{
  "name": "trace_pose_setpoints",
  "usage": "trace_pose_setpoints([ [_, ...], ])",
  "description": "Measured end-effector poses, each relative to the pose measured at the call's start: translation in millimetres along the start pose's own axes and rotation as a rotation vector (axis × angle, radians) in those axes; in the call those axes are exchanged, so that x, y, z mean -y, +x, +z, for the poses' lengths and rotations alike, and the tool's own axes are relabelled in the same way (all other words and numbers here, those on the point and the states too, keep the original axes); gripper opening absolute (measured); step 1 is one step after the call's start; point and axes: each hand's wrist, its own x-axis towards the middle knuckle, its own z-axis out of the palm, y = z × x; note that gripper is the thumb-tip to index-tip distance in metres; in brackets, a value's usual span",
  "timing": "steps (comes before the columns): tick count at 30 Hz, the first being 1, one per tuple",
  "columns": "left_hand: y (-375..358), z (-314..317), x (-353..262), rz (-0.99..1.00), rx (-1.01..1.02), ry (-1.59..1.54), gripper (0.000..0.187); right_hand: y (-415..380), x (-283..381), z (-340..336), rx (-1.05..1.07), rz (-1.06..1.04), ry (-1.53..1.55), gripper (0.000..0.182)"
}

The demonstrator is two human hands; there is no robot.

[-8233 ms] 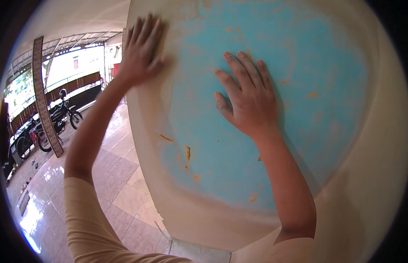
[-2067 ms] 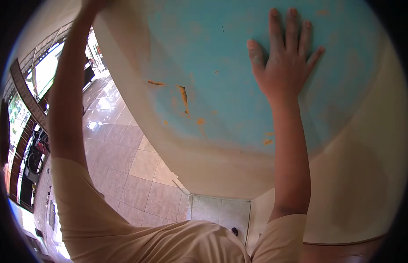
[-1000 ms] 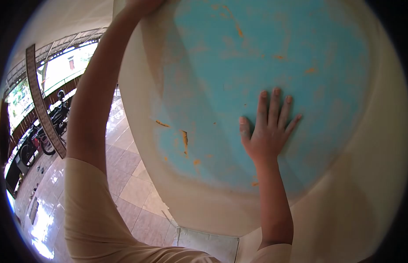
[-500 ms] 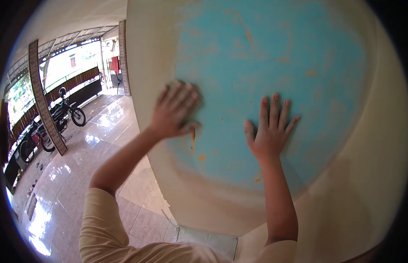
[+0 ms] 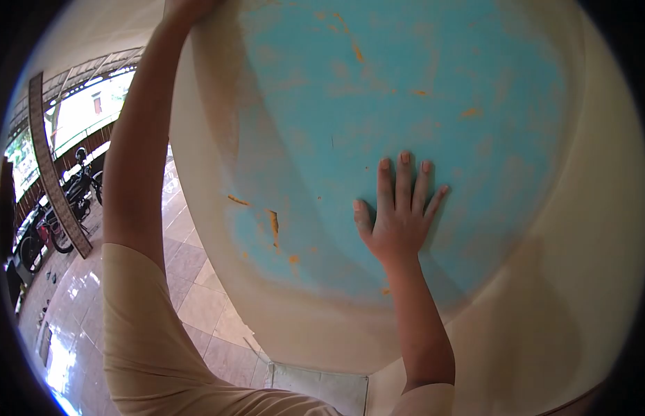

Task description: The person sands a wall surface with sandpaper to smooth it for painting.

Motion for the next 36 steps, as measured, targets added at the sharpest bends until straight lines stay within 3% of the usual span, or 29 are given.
trace_pose_setpoints([
  [1,-10,3,-10,0.000,0.006,0.003,0.077,0,0,0,0.005,0.001,0.004,0.064],
  [5,-96,18,-69,0.303,-0.063,-0.084,0.072,0,-2,-1,-0.010,-0.004,0.028,0.063],
  [8,-164,20,-82,0.310,-0.114,-0.241,0.079,-2,-2,-2,-0.013,-0.005,0.058,0.062],
  [12,-219,7,-83,0.434,0.038,-0.245,0.059,-2,-4,-3,-0.061,-0.023,0.160,0.058],
  [17,-230,16,-72,0.670,-0.061,-0.488,0.044,9,6,-19,-0.148,-0.010,0.361,0.050],
  [19,-222,12,-73,0.878,-0.033,-0.531,0.039,24,14,-30,-0.209,-0.032,0.428,0.048],
  [21,-209,16,-85,0.960,-0.080,-0.526,0.039,42,19,-43,-0.222,-0.324,0.491,0.049],
  [22,-203,19,-92,1.034,-0.105,-0.522,0.038,53,19,-46,-0.234,-0.328,0.483,0.049],
  [24,-185,16,-104,1.042,-0.078,-0.594,0.037,81,15,-46,-0.228,-0.570,0.507,0.049],
  [26,-170,17,-109,1.043,-0.048,-0.671,0.036,106,-1,-41,-0.199,-0.585,0.458,0.051],
  [28,-160,22,-101,1.100,-0.036,-0.504,0.031,124,-20,-35,-0.165,-0.603,0.421,0.052],
  [30,-159,23,-94,1.109,0.008,-0.495,0.031,135,-35,-28,-0.050,-0.565,0.422,0.058],
  [32,-158,16,-90,1.104,0.068,-0.496,0.031,142,-34,-25,-0.078,-0.508,0.497,0.061],
  [34,-153,7,-86,0.878,-0.121,-0.521,0.032,135,-31,-21,-0.097,-0.435,0.582,0.064],
  [36,-141,10,-80,0.767,-0.157,-0.550,0.035,136,-26,-16,-0.113,-0.351,0.372,0.066],
])
